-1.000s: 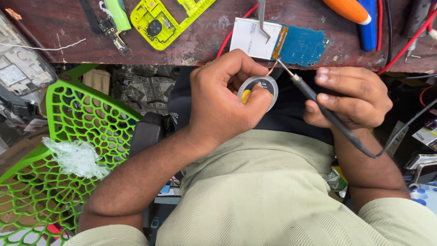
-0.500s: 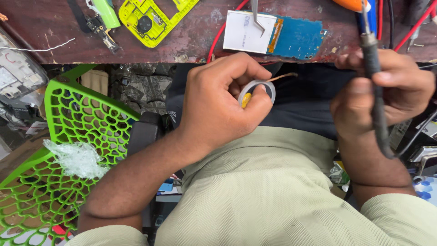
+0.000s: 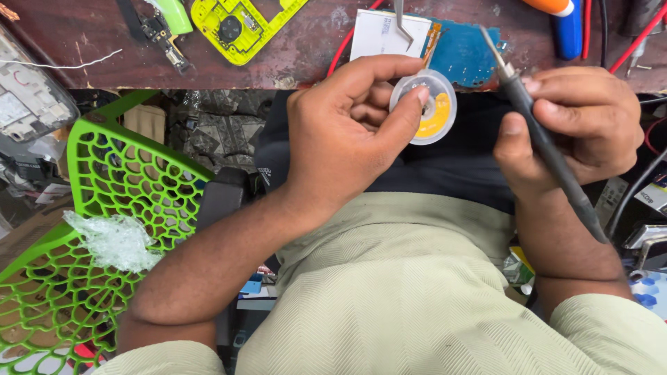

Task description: The person uses tweezers to position a small component on a blue circuit board and then solders it in place with a soldering iron and solder wire. The person repeatedly applies solder to the component's connection points while holding the board steady.

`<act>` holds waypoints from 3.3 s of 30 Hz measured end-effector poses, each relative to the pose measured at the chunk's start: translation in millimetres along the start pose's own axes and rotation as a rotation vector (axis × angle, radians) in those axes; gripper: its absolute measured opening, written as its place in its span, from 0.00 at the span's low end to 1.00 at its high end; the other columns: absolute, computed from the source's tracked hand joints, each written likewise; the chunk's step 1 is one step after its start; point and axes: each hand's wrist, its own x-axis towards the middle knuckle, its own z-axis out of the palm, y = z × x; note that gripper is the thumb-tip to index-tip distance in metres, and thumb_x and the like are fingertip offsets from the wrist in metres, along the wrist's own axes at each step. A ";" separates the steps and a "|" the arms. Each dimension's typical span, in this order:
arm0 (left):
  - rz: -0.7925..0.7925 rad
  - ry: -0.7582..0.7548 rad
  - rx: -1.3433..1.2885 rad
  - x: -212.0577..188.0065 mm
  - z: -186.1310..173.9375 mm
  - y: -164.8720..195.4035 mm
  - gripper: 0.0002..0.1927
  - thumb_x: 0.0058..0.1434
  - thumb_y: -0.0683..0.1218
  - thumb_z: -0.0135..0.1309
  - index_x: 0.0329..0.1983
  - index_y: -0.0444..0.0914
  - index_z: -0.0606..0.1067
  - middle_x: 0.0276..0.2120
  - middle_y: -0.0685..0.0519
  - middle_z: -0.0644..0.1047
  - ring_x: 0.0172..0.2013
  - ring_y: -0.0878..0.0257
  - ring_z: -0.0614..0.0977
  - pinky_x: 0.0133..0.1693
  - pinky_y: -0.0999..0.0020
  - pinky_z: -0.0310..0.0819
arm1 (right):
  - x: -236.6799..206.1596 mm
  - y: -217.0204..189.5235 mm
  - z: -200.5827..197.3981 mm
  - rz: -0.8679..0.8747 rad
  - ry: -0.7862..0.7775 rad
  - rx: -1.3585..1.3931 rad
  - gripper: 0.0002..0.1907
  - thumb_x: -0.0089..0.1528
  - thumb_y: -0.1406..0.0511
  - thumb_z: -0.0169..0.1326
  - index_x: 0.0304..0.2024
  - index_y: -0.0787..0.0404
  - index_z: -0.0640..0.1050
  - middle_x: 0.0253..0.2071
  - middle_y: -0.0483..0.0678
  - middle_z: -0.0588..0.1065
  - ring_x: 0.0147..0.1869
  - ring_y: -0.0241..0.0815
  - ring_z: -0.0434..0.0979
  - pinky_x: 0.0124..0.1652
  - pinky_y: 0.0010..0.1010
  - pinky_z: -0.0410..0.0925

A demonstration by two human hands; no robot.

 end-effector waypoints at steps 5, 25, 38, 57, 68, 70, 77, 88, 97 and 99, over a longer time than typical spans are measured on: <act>0.015 0.021 0.070 3.1 0.0 -2.8 0.12 0.69 0.38 0.63 0.54 0.31 0.80 0.30 0.54 0.83 0.29 0.78 0.81 0.29 0.84 0.78 | 6.0 5.3 4.5 -0.114 -0.059 -0.044 0.14 0.60 0.71 0.68 0.41 0.65 0.74 0.38 0.59 0.80 0.41 0.57 0.83 0.40 0.41 0.77; -0.025 0.048 0.097 10.8 2.5 -2.7 0.13 0.68 0.39 0.63 0.54 0.32 0.81 0.28 0.58 0.80 0.26 0.81 0.78 0.27 0.85 0.72 | 24.4 2.2 10.2 -0.169 -0.112 -0.068 0.12 0.57 0.71 0.69 0.38 0.68 0.78 0.38 0.59 0.80 0.39 0.53 0.83 0.38 0.39 0.75; -0.011 0.033 0.097 10.0 -1.3 -2.4 0.12 0.68 0.39 0.62 0.53 0.32 0.81 0.27 0.58 0.80 0.25 0.81 0.77 0.26 0.85 0.71 | 30.8 -0.6 14.2 -0.197 -0.117 -0.073 0.11 0.55 0.72 0.69 0.37 0.69 0.79 0.37 0.59 0.80 0.38 0.53 0.82 0.40 0.39 0.75; 0.000 0.015 0.114 10.4 -7.0 -1.6 0.09 0.67 0.38 0.62 0.50 0.32 0.81 0.29 0.57 0.80 0.25 0.80 0.79 0.26 0.84 0.73 | 39.2 -2.6 17.8 -0.277 -0.122 -0.115 0.11 0.50 0.70 0.69 0.30 0.66 0.78 0.31 0.57 0.79 0.34 0.53 0.82 0.38 0.42 0.76; 0.022 -0.005 0.140 11.1 -10.8 0.3 0.09 0.67 0.39 0.61 0.49 0.32 0.81 0.29 0.56 0.81 0.28 0.78 0.82 0.30 0.82 0.76 | 43.4 1.9 19.4 -0.352 -0.131 -0.088 0.12 0.50 0.72 0.70 0.29 0.67 0.77 0.29 0.58 0.78 0.33 0.52 0.82 0.35 0.40 0.77; 0.019 -0.006 0.147 10.4 -9.5 0.0 0.09 0.66 0.39 0.61 0.48 0.32 0.81 0.28 0.56 0.81 0.28 0.77 0.82 0.30 0.81 0.76 | 43.7 2.6 18.6 -0.369 -0.135 -0.085 0.12 0.50 0.72 0.70 0.29 0.67 0.78 0.29 0.58 0.78 0.33 0.52 0.82 0.35 0.40 0.77; 0.028 -0.004 0.154 10.7 -10.3 -0.8 0.08 0.66 0.39 0.61 0.47 0.32 0.82 0.28 0.55 0.81 0.26 0.77 0.82 0.30 0.81 0.77 | 43.6 2.9 18.3 -0.374 -0.139 -0.075 0.12 0.50 0.73 0.70 0.28 0.67 0.77 0.29 0.58 0.78 0.33 0.52 0.82 0.35 0.40 0.77; 0.034 -0.010 0.163 8.5 -9.2 -1.0 0.07 0.65 0.38 0.61 0.46 0.33 0.82 0.29 0.55 0.82 0.28 0.76 0.83 0.31 0.81 0.77 | 41.2 3.7 16.7 -0.388 -0.140 -0.066 0.12 0.49 0.72 0.70 0.28 0.67 0.78 0.29 0.58 0.78 0.33 0.52 0.82 0.35 0.39 0.77; 0.039 -0.016 0.176 9.3 -10.8 -0.8 0.07 0.65 0.38 0.60 0.45 0.33 0.82 0.28 0.55 0.82 0.28 0.77 0.82 0.30 0.81 0.76 | 43.7 5.9 17.3 -0.429 -0.149 -0.044 0.13 0.48 0.73 0.71 0.28 0.67 0.77 0.29 0.57 0.78 0.33 0.51 0.82 0.34 0.38 0.76; 0.050 -0.013 0.175 9.1 -11.0 -0.4 0.07 0.65 0.38 0.60 0.45 0.33 0.82 0.29 0.56 0.82 0.28 0.77 0.82 0.31 0.82 0.76 | 43.0 5.1 17.3 -0.416 -0.148 -0.042 0.13 0.48 0.73 0.71 0.28 0.67 0.77 0.29 0.57 0.78 0.34 0.52 0.82 0.34 0.39 0.76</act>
